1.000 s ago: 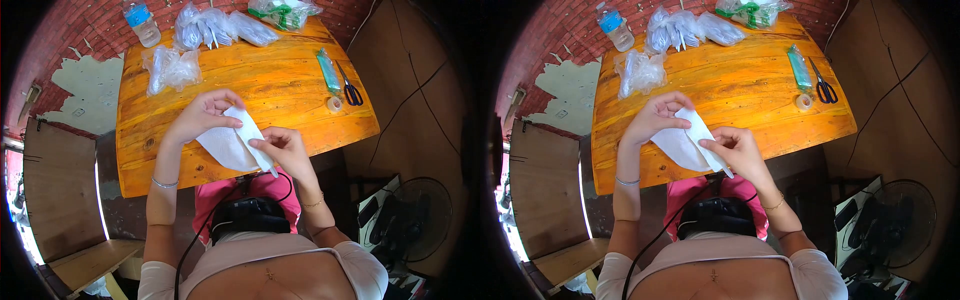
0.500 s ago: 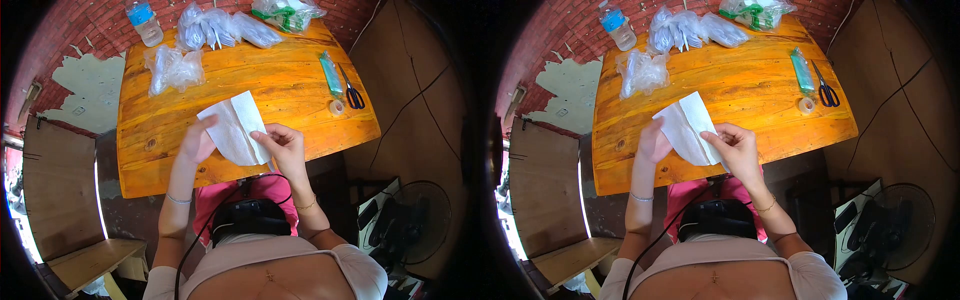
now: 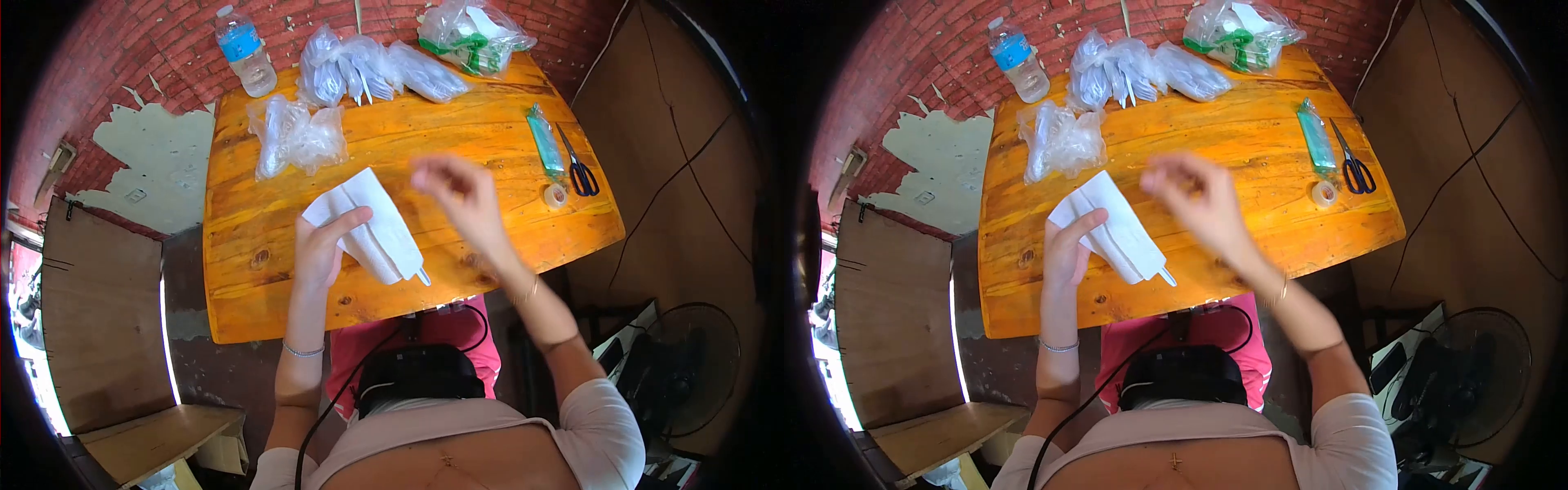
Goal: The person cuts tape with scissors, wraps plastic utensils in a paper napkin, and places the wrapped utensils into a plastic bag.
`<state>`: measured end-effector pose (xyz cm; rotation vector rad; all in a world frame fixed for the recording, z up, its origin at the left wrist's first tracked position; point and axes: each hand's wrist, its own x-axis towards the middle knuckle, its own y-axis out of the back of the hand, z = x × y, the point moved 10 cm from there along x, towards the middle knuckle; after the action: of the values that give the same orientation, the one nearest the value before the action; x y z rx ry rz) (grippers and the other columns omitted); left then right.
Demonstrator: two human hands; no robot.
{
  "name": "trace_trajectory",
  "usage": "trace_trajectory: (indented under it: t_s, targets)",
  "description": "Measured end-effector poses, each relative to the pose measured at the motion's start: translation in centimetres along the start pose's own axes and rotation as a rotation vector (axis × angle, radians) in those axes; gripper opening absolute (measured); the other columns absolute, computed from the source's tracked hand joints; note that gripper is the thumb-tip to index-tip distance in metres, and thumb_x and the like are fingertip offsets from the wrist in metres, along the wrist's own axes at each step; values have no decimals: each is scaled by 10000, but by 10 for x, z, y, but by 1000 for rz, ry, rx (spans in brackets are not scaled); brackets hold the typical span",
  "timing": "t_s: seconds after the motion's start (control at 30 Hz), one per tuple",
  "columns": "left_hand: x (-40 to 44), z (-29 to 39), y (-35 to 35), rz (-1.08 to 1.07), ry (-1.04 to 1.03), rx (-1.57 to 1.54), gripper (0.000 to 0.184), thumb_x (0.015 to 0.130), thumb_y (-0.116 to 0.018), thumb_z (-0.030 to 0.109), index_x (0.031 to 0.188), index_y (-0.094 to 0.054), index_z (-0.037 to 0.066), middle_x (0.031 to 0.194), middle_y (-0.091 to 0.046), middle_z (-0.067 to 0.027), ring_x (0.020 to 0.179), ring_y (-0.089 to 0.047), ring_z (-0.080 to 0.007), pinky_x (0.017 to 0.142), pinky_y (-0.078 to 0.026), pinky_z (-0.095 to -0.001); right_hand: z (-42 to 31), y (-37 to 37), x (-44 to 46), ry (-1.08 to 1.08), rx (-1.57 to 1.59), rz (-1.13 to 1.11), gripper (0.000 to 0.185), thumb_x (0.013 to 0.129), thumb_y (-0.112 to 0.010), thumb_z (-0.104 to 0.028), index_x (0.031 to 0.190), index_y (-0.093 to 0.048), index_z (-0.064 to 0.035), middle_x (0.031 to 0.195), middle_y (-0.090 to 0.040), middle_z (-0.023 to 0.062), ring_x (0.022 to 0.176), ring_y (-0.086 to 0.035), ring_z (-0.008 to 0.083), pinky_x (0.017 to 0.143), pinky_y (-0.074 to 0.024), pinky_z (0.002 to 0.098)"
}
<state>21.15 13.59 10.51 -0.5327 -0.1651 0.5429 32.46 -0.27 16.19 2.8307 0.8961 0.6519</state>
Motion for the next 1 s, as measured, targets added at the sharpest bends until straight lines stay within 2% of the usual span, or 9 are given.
trace_trajectory:
  t_s: [0.1,0.17,0.27,0.37,0.67,0.77,0.83,0.9,1.0]
  targets:
    - [-2,16,10,13,-38,-28,382,697,-685,-44,1050,-542,-18,971,-602,-87,887,-598,-177,801,-486,-319,28,3,92,157,-280,2,182,753,-654,-169,851,-666,-15,711,-649,78,604,-585,125,576,-461,257]
    - [-6,20,20,57,-28,-19,396,693,-690,-32,1058,-538,-22,979,-600,-88,882,-597,-172,794,-480,-308,70,-11,140,110,-397,19,188,731,-660,-176,808,-677,-5,729,-662,113,639,-611,152,602,-478,279]
    - [-16,26,35,108,-40,-17,378,690,-690,-34,1042,-551,-22,963,-606,-84,865,-598,-165,783,-477,-300,120,-42,185,66,-582,-5,215,717,-650,-193,855,-672,-29,805,-655,150,723,-641,283,663,-502,372]
    - [-23,30,54,134,-33,2,303,706,-683,-25,993,-586,-19,912,-623,-74,835,-603,-154,764,-476,-290,135,-66,201,64,-738,76,195,702,-655,-194,774,-671,-14,785,-645,187,724,-633,315,676,-506,388]
    - [-17,32,68,203,-75,-36,294,728,-676,-12,1006,-583,-27,931,-622,-78,855,-597,-156,773,-471,-293,82,-79,200,195,-997,23,184,677,-644,-151,709,-591,23,709,-601,248,686,-603,395,653,-503,429]
    - [-8,25,67,221,-105,-78,307,735,-672,-11,1023,-570,-33,960,-613,-84,885,-588,-159,787,-466,-297,34,-54,169,213,-1109,43,118,684,-596,-83,742,-624,16,776,-629,224,720,-630,352,649,-513,433]
    - [-5,22,63,231,-121,-104,319,738,-668,-17,1038,-558,-33,983,-604,-90,901,-582,-160,800,-460,-298,11,-27,142,180,-1049,5,169,700,-590,-123,767,-631,26,755,-630,213,711,-624,357,606,-500,437]
    - [-5,18,57,222,-129,-122,320,738,-669,-17,1038,-559,-30,984,-602,-89,902,-581,-159,802,-458,-297,-13,-3,102,136,-720,-69,191,755,-580,-147,796,-639,30,685,-639,134,613,-627,264,537,-480,372]
    - [-4,13,42,213,-155,-147,316,741,-671,-15,1038,-562,-24,993,-600,-82,908,-578,-159,814,-448,-297,-2,5,32,-100,-109,-222,120,811,-559,-80,839,-640,5,709,-619,33,648,-547,98,598,-441,245]
